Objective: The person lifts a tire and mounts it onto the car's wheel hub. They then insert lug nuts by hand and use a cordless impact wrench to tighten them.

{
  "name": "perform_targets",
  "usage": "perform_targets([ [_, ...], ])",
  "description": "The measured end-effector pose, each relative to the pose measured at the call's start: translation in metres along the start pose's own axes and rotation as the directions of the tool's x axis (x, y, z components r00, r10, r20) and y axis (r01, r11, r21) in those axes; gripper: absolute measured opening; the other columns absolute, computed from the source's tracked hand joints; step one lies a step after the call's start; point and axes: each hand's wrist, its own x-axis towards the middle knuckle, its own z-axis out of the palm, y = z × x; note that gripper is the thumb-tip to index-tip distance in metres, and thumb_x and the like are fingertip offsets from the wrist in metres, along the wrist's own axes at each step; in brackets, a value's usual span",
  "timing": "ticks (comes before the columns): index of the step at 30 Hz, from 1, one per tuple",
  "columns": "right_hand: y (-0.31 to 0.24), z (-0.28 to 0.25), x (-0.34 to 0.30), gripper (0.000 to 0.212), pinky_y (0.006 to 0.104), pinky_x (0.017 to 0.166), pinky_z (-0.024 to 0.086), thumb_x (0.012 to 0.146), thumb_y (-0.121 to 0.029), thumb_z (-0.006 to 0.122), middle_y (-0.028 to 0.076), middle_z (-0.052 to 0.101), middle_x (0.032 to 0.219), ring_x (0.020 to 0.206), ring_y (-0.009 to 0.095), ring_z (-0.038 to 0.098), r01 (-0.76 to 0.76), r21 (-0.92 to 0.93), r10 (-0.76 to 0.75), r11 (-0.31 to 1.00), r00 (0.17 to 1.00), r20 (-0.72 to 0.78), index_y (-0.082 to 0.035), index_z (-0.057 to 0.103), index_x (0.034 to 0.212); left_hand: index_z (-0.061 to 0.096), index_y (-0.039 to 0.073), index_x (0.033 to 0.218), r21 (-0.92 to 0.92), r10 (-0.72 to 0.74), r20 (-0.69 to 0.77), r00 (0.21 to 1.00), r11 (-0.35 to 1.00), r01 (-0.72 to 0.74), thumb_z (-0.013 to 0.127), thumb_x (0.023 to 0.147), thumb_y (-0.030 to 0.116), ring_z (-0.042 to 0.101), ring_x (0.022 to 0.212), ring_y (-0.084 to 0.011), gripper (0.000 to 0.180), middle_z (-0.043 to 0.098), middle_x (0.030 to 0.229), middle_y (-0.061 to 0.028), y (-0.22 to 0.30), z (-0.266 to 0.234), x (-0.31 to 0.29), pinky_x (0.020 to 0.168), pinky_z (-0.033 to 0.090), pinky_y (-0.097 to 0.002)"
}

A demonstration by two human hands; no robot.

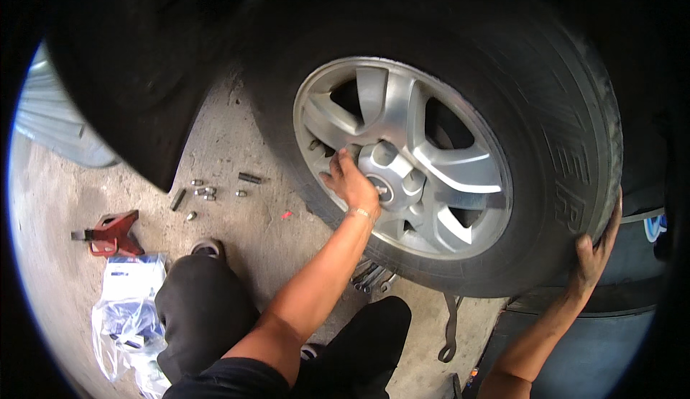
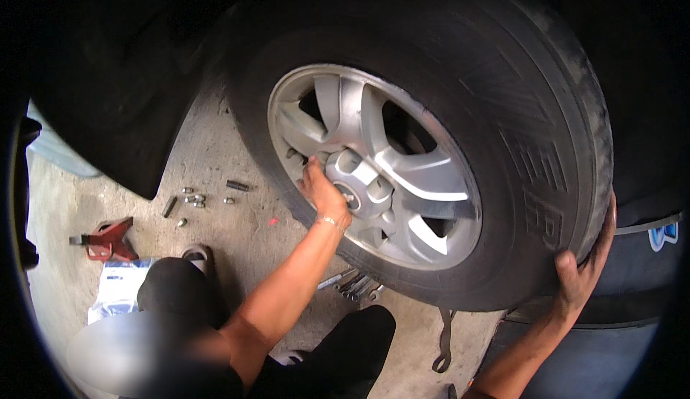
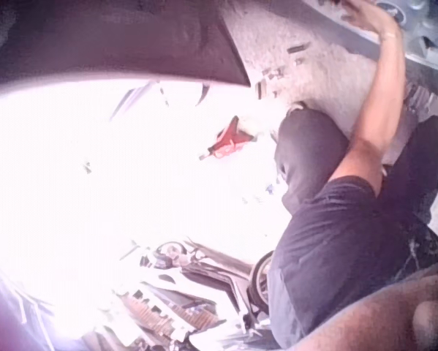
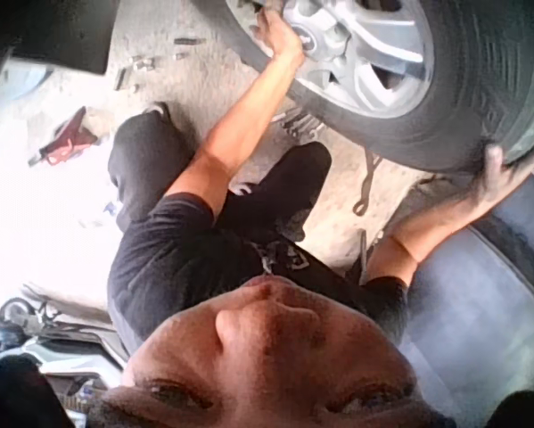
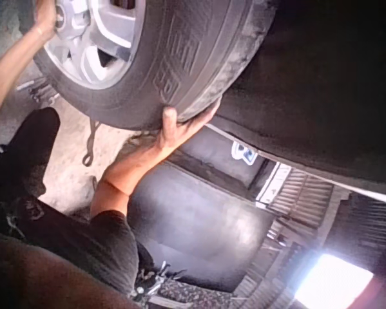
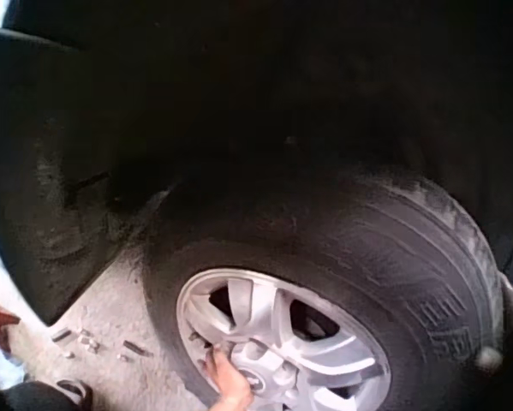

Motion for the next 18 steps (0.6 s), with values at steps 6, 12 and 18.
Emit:
perform_targets([
  [6, 0.024, -0.014, -0.031, 0.136, 0.0504, 0.12, 0.025, 0.069, -0.091, 0.064, 0.023, 0.034, 0.161, 0.149, 0.035, 0.033, -0.076, -0.028, 0.072, 0.997, 0.991, -0.115, 0.006, 0.028, 0.157, 0.042, -0.003, 0.15, 0.006, 0.165, 0.023, 0.986, 0.986, -0.165, 0.044, 0.103, 0.052, 0.004, 0.155, -0.0447, 0.073, 0.008, 0.163, -0.0328, -0.001, -0.002, -0.001, 0.122, 0.014, -0.0522],
  [12, 0.048, -0.009, -0.064, 0.13, 0.0467, 0.122, 0.022, 0.073, -0.083, 0.069, 0.02, 0.033, 0.161, 0.148, 0.033, 0.032, -0.087, 0.055, 0.093, 0.995, 0.987, -0.129, 0.005, 0.026, 0.158, 0.045, -0.004, 0.148, 0.17, 0.306, 0.019, 0.952, 0.937, -0.305, 0.043, 0.104, 0.049, 0.008, 0.153, -0.0482, 0.069, 0.01, 0.16, -0.0363, 0.003, -0.005, 0.0, 0.122, 0.016, -0.0536],
  [18, 0.047, 0.012, -0.1, 0.124, 0.0454, 0.12, 0.026, 0.074, -0.069, 0.08, 0.016, 0.032, 0.161, 0.147, 0.031, 0.033, -0.231, 0.416, 0.324, 0.88, 0.931, -0.167, -0.003, 0.022, 0.161, 0.044, -0.004, 0.149, 0.267, 0.437, 0.11, 0.893, 0.852, -0.45, 0.051, 0.102, 0.044, 0.009, 0.152, -0.0514, 0.067, 0.009, 0.16, -0.039, 0.001, -0.006, 0.016, 0.122, 0.019, -0.0545],
])
